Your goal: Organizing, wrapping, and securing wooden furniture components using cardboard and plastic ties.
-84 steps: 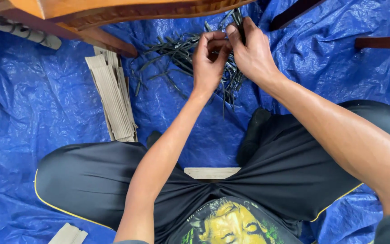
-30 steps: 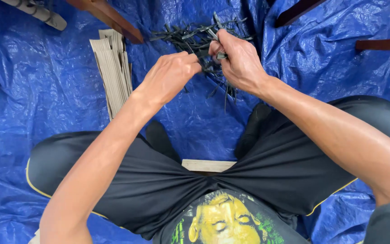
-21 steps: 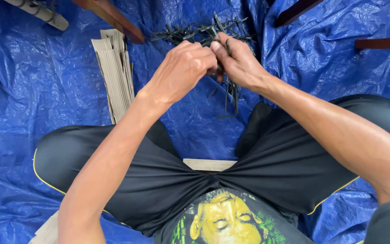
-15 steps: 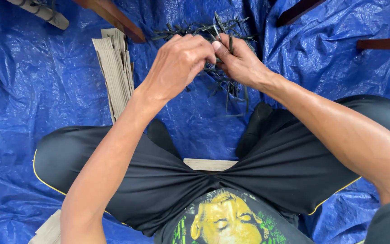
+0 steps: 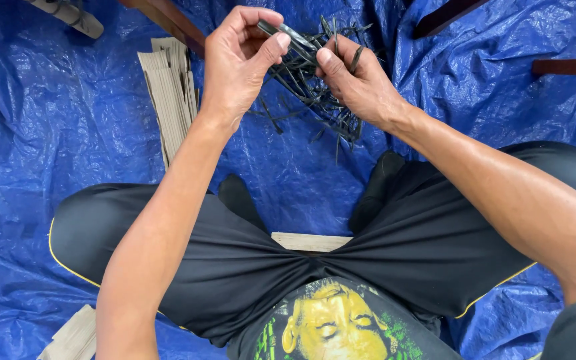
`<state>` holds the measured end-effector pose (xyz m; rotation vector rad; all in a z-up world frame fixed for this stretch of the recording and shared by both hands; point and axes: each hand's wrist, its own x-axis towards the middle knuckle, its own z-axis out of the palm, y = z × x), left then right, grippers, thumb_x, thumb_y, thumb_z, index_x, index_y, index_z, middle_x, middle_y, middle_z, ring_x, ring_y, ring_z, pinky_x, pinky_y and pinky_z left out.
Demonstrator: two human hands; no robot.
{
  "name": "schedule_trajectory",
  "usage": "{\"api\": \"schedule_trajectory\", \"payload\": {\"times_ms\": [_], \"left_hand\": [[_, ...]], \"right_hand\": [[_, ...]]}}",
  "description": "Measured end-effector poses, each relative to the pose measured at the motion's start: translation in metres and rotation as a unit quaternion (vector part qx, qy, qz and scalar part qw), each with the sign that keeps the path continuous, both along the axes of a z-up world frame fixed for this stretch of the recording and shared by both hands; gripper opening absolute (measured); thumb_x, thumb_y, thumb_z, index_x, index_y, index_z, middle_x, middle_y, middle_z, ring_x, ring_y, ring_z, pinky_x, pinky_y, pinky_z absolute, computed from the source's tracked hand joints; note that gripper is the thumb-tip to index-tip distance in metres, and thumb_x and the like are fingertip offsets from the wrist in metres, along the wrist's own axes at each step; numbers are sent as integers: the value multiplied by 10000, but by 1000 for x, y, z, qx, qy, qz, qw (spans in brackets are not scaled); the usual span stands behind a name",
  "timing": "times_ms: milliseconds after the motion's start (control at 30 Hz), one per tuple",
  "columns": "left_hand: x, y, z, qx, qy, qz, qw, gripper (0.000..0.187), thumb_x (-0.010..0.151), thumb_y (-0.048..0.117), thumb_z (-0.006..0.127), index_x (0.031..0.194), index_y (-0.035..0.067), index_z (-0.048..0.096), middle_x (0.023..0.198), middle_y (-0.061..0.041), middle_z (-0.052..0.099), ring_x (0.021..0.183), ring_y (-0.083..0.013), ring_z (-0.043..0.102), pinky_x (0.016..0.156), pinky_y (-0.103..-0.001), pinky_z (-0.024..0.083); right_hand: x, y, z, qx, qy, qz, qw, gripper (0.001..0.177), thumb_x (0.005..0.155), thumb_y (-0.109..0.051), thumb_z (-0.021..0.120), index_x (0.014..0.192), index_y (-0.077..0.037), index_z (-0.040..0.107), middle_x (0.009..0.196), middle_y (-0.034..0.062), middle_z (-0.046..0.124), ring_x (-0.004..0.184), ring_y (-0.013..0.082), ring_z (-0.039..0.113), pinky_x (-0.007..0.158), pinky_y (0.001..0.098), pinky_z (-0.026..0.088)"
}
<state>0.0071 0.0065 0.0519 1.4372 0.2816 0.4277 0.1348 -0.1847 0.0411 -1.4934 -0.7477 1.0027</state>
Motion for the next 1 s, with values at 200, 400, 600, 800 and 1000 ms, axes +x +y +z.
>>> {"api": "schedule_trajectory", "payload": {"times_ms": [200,400,600,800,1000], "left_hand": [[-1,-6,7,-54,11,-44,998,233,1031,95,776,1241,35,695,1004,22,670,921,-54,626,846,-219,540],[3,-11,-1,-1,13,-50,999,164,1051,128,741,1181,28,746,936,11,708,855,-56,648,803,-233,564],[7,-24,-6,27,33,-53,998,162,1025,119,736,1154,20,739,909,3,727,830,-49,657,790,-232,579],[14,-28,-28,49,48,-16,998,162,1007,117,764,1134,19,740,920,-5,745,843,-58,680,793,-242,593],[23,-25,-99,-76,52,29,995,245,1052,249,656,1202,58,690,986,2,710,828,-58,655,721,-227,539]], "right_hand": [[1,0,-5,-30,-7,4,1000,315,1141,-373,473,1003,-98,535,723,-61,479,609,33,406,536,222,346],[-4,1,6,-55,-34,21,998,269,1138,-336,424,1054,-83,461,799,-28,604,615,53,509,549,229,427],[-6,2,12,-5,-23,50,998,220,1155,-299,408,1174,-98,497,884,-9,600,710,51,548,627,218,476],[1,-3,-18,14,-21,45,999,206,1205,-257,437,1163,-61,486,866,-19,533,728,59,469,631,239,428],[1,-2,-16,-87,-102,-18,991,163,1114,-177,478,1078,-39,556,766,-20,509,656,74,468,579,267,417]]}}
